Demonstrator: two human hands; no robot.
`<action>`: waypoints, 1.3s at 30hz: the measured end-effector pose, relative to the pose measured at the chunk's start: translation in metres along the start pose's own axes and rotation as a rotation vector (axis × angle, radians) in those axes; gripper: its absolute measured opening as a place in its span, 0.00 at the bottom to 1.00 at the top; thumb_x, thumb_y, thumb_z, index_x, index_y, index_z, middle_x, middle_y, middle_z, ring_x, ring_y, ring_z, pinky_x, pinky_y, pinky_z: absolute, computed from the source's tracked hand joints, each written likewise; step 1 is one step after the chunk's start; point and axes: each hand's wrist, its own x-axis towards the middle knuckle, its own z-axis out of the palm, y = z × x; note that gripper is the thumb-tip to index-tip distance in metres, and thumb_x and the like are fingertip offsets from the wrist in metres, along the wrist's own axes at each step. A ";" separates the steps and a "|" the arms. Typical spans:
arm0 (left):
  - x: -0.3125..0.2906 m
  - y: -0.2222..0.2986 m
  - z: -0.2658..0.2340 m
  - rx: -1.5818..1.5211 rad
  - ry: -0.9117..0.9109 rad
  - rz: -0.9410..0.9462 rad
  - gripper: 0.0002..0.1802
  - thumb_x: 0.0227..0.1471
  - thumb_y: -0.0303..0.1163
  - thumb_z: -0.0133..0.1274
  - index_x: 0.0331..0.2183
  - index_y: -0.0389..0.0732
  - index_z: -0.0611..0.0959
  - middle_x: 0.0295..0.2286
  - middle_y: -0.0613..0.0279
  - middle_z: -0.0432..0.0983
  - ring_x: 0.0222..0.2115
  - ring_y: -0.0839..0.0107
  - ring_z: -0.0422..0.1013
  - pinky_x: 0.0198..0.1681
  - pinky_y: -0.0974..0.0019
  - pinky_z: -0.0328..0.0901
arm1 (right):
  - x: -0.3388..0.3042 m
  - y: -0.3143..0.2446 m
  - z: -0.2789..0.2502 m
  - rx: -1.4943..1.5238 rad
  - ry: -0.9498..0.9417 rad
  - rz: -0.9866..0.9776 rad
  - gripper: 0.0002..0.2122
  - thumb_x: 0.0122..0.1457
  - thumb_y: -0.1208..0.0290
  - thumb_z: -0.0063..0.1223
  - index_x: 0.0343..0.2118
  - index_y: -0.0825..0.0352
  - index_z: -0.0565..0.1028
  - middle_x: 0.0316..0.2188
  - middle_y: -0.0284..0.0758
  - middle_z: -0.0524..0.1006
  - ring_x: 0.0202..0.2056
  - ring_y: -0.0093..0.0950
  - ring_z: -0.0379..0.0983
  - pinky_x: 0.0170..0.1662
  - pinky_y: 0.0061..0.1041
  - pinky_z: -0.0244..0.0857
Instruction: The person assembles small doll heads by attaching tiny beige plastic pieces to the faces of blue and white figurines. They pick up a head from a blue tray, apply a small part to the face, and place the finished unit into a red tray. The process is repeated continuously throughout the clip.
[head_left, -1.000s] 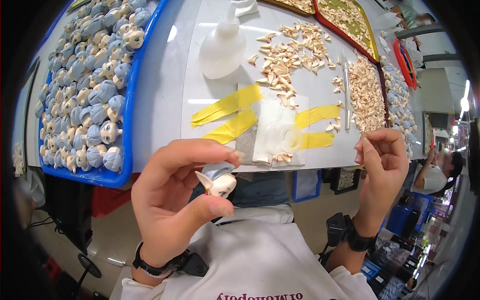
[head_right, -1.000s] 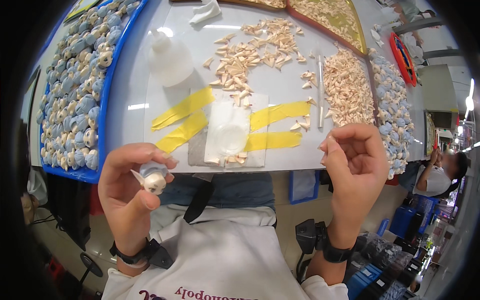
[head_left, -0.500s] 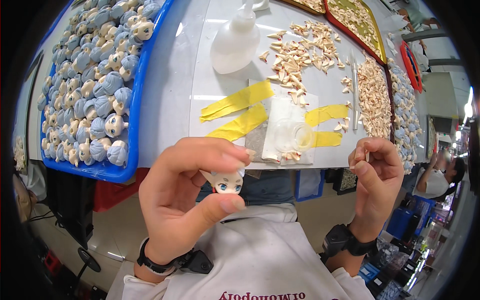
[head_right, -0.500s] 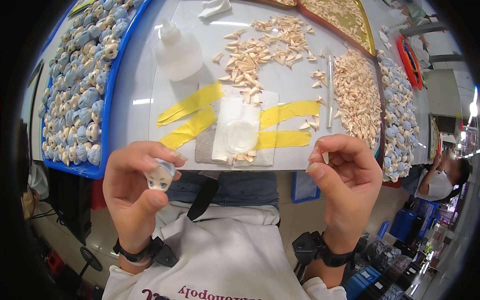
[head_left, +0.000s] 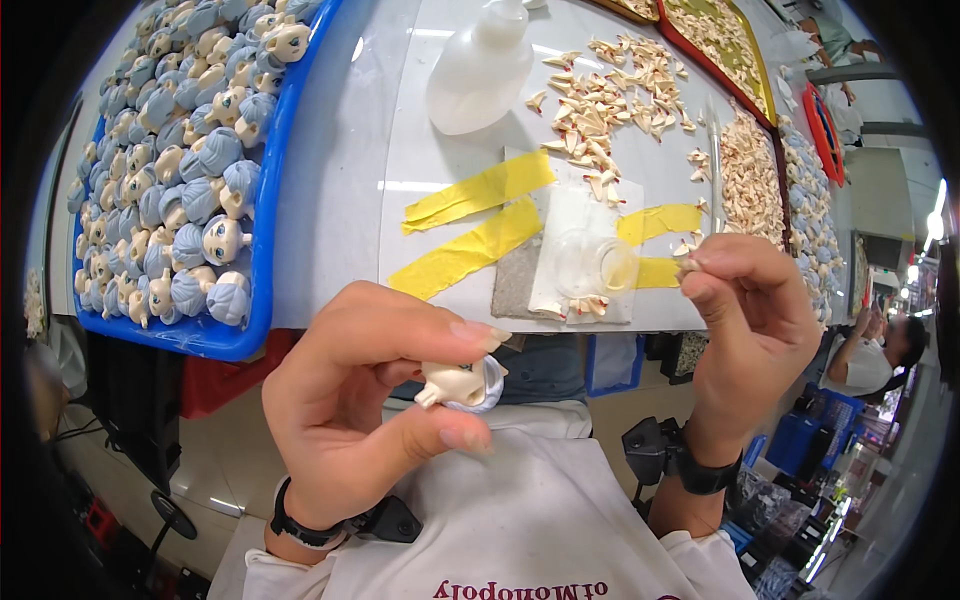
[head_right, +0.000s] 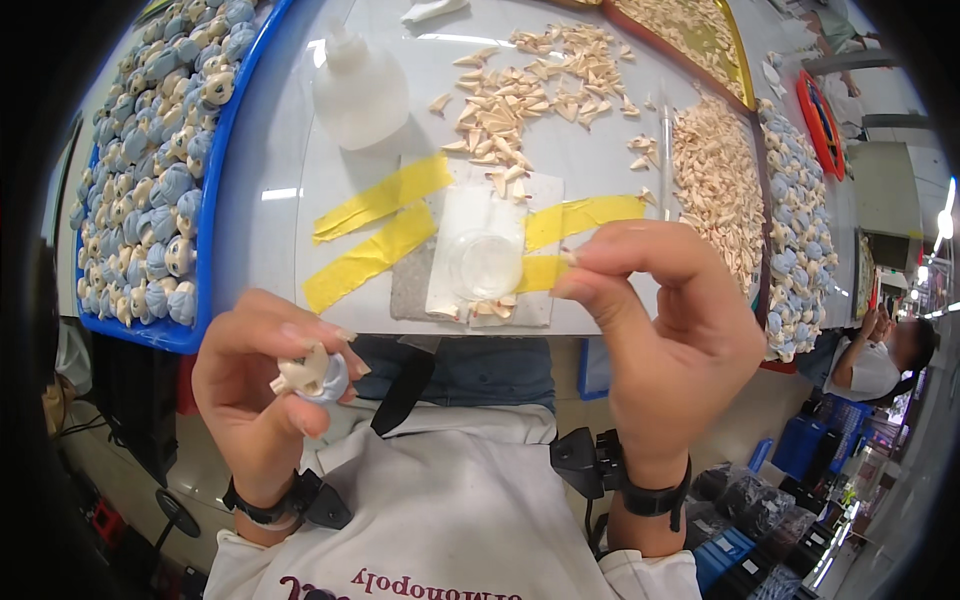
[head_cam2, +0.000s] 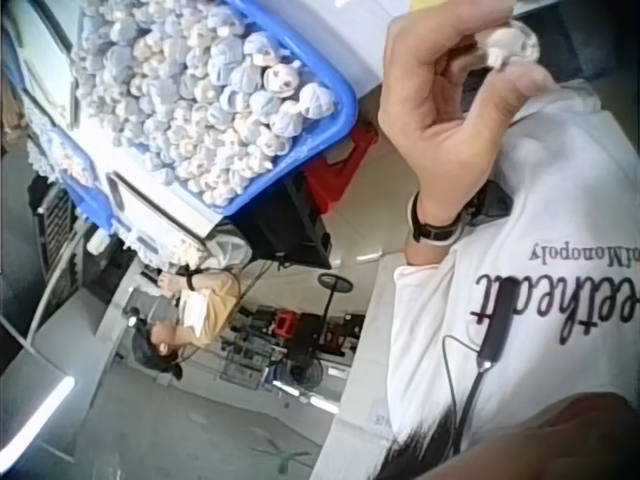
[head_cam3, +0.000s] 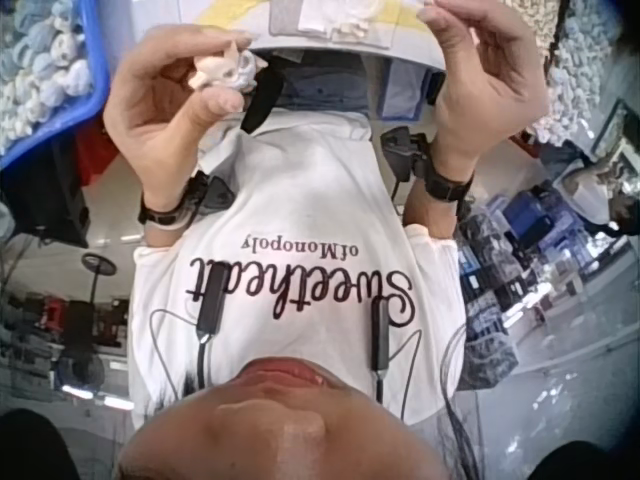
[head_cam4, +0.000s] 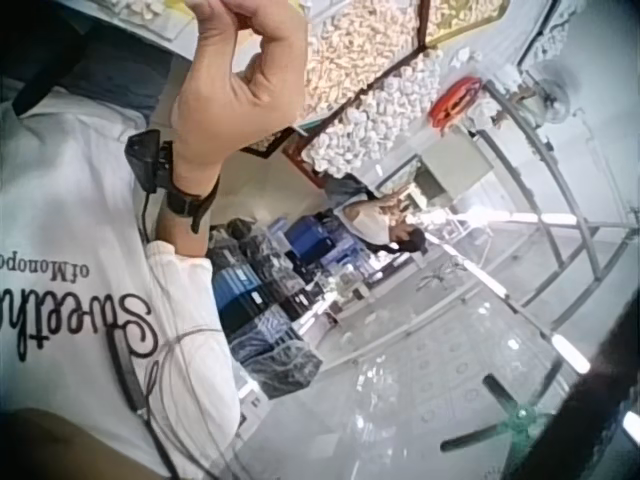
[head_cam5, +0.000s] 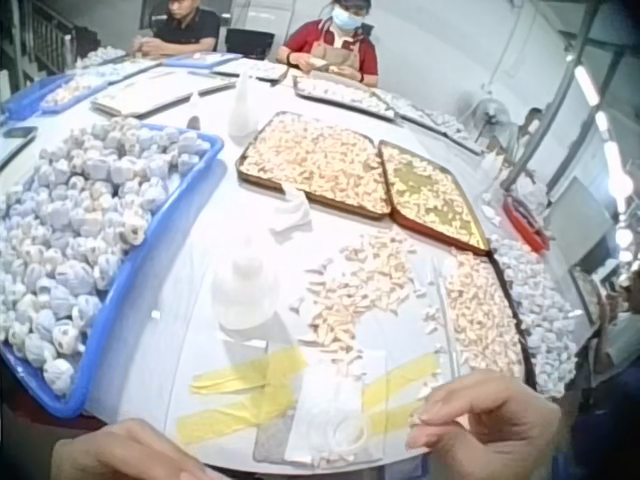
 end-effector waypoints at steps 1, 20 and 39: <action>0.000 0.001 0.003 -0.022 0.049 -0.022 0.25 0.36 0.38 0.65 0.34 0.36 0.73 0.30 0.53 0.70 0.26 0.68 0.71 0.26 0.73 0.68 | -0.001 0.001 0.002 -0.060 -0.019 -0.025 0.07 0.42 0.88 0.57 0.26 0.73 0.74 0.26 0.36 0.74 0.29 0.24 0.70 0.35 0.20 0.63; 0.007 0.006 0.019 -0.089 0.138 -0.154 0.24 0.38 0.34 0.64 0.36 0.34 0.73 0.36 0.51 0.69 0.29 0.65 0.72 0.29 0.71 0.70 | 0.003 -0.005 0.015 -0.527 -0.143 -0.401 0.09 0.34 0.87 0.58 0.22 0.69 0.74 0.23 0.34 0.71 0.27 0.27 0.64 0.30 0.21 0.57; 0.001 0.013 0.018 0.071 0.009 -0.008 0.30 0.32 0.41 0.66 0.37 0.32 0.76 0.30 0.56 0.72 0.29 0.72 0.69 0.33 0.73 0.62 | -0.022 -0.035 0.036 -0.021 -0.236 -0.163 0.07 0.40 0.83 0.59 0.23 0.69 0.74 0.23 0.36 0.69 0.25 0.22 0.64 0.27 0.17 0.56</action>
